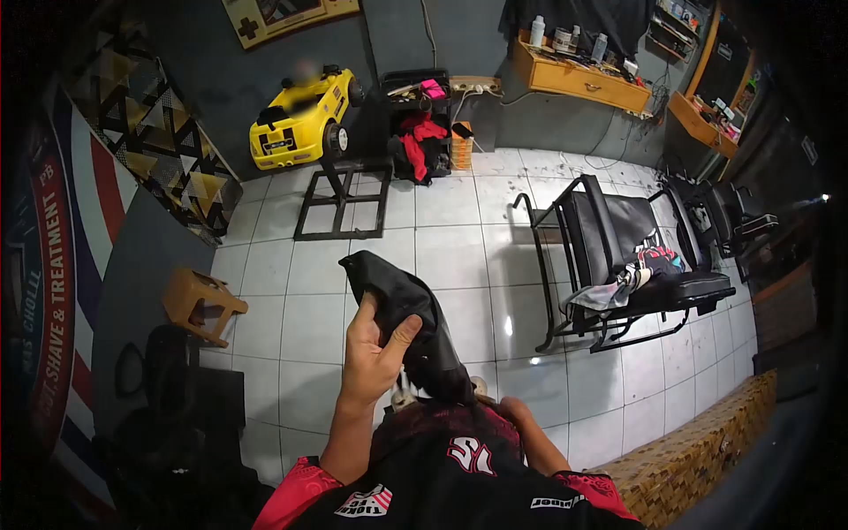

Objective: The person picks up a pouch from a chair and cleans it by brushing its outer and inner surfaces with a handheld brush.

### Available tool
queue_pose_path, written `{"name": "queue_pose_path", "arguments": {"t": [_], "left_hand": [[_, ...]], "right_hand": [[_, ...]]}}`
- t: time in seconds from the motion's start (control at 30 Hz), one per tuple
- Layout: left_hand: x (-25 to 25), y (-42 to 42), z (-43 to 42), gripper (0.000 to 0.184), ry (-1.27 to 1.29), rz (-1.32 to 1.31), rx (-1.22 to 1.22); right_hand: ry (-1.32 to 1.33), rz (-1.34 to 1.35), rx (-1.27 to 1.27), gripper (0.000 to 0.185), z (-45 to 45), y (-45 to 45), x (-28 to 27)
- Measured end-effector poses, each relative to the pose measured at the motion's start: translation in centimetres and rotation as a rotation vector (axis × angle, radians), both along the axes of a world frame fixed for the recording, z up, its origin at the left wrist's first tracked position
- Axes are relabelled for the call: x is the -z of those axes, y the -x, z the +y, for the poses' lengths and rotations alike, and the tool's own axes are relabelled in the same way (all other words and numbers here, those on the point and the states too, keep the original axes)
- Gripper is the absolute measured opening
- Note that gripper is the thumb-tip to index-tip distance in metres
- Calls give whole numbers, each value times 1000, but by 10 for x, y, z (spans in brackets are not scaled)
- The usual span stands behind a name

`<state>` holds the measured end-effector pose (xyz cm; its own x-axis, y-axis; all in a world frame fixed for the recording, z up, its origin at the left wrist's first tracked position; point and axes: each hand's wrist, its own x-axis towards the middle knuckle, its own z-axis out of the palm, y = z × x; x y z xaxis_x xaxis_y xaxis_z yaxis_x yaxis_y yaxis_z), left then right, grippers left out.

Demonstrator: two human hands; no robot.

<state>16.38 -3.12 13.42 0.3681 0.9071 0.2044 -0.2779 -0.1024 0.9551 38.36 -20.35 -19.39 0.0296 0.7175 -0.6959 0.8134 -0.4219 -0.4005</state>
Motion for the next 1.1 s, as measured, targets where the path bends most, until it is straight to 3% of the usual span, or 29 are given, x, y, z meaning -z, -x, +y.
{"name": "queue_pose_path", "arguments": {"t": [0.1,0.17,0.23,0.3,0.4,0.43,0.5,0.57,0.63,0.7,0.77,0.9,0.97,1.03,1.1], "left_hand": [[-2,-3,2,31,132,-59,-26],[17,-1,8,24,283,-72,-36],[24,-7,6,16,296,-84,-45],[26,-10,3,13,321,-62,-17],[25,-15,1,14,278,-47,7],[27,-15,1,14,278,-50,11],[29,-9,4,17,173,29,-20],[23,-4,5,19,188,-1,-6],[15,-1,4,18,179,-33,-14],[14,0,4,18,187,-20,5],[15,-4,4,17,191,-105,69],[19,-3,4,21,108,10,167],[19,-5,4,29,122,40,242],[23,-14,1,39,72,-24,222],[24,-14,0,46,153,-28,248]], "right_hand": [[0,-130,32,35,4,-7,35],[-468,12,458,34,27,1,6],[-601,434,664,29,53,13,-86],[-821,629,667,24,66,32,-168],[-840,797,545,25,63,40,-203],[-842,793,545,25,65,43,-200],[-1179,451,309,24,68,49,-186],[-1033,490,411,27,55,45,-152],[-614,113,437,30,45,31,-81],[-458,41,374,35,17,9,1],[-23,-129,132,40,-4,-13,39],[58,-159,142,41,-21,-17,63],[-265,51,428,40,-8,-14,53],[-623,160,571,34,25,7,-31],[-708,537,721,25,49,25,-124]]}}
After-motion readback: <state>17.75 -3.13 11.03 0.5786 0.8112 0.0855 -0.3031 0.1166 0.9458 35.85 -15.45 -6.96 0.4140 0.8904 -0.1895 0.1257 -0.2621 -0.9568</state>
